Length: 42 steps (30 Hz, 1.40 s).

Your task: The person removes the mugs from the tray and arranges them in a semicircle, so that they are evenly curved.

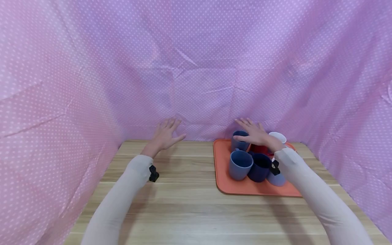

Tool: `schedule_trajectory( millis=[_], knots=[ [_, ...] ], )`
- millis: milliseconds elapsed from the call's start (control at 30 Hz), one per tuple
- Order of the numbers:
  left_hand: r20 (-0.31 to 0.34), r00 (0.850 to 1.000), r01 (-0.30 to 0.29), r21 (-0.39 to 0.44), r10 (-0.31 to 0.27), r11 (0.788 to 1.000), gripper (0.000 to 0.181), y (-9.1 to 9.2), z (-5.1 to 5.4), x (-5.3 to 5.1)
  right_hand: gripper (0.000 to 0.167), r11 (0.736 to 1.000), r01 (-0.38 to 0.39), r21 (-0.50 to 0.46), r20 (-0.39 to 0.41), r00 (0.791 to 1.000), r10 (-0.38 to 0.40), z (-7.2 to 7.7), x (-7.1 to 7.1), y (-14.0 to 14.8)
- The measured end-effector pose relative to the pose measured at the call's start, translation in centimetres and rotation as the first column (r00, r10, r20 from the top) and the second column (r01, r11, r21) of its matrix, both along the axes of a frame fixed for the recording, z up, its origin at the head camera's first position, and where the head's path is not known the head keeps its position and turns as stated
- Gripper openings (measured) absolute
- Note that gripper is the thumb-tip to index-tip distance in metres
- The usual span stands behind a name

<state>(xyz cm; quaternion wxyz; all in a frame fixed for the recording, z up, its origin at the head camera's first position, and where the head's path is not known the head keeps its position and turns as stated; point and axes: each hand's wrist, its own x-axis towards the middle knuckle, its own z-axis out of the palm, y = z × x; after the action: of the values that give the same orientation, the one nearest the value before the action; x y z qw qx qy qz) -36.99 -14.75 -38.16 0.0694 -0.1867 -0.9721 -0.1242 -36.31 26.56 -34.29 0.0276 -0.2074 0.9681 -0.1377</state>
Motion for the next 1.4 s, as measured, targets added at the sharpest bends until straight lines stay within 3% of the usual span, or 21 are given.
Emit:
schedule_trajectory(
  millis=[300,467,600,767,900,1067,1333,1400],
  knots=[
    [0.053,0.997,0.056,0.041,-0.059,0.998,0.088,2.3,-0.3,0.7,0.087,0.999,0.019,0.044,0.032,0.999,-0.020,1.6,0.7,3.6],
    [0.060,0.991,0.118,0.017,-0.119,0.993,0.088,4.2,-1.9,0.9,0.085,1.000,0.008,-0.020,0.039,0.999,-0.007,1.7,1.8,6.9],
    [0.080,0.980,0.181,0.044,-0.184,0.982,0.090,6.1,-3.4,1.4,0.085,0.996,0.009,-0.094,0.036,0.999,-0.006,1.3,2.7,10.0],
    [0.100,0.959,0.256,0.086,-0.265,0.963,0.092,9.1,-5.1,2.7,0.091,0.975,0.113,-0.191,0.147,0.985,-0.086,0.9,3.9,14.3],
    [0.144,0.939,0.304,0.079,-0.313,0.949,0.091,11.2,-6.4,3.8,0.090,0.960,0.189,-0.205,0.213,0.966,-0.145,-0.8,4.5,18.1],
    [0.195,0.913,0.359,0.040,-0.359,0.933,0.094,12.9,-8.0,4.7,0.094,0.965,0.233,-0.120,0.251,0.948,-0.198,-3.7,5.4,21.5],
    [0.274,0.882,0.403,-0.018,-0.383,0.915,0.094,14.3,-9.6,5.3,0.097,0.975,0.216,-0.055,0.263,0.945,-0.194,-7.9,6.7,23.2],
    [0.280,0.881,0.409,-0.047,-0.381,0.911,0.093,14.5,-9.9,5.4,0.097,0.975,0.216,-0.044,0.273,0.942,-0.196,-8.6,6.9,23.3]
  ],
)
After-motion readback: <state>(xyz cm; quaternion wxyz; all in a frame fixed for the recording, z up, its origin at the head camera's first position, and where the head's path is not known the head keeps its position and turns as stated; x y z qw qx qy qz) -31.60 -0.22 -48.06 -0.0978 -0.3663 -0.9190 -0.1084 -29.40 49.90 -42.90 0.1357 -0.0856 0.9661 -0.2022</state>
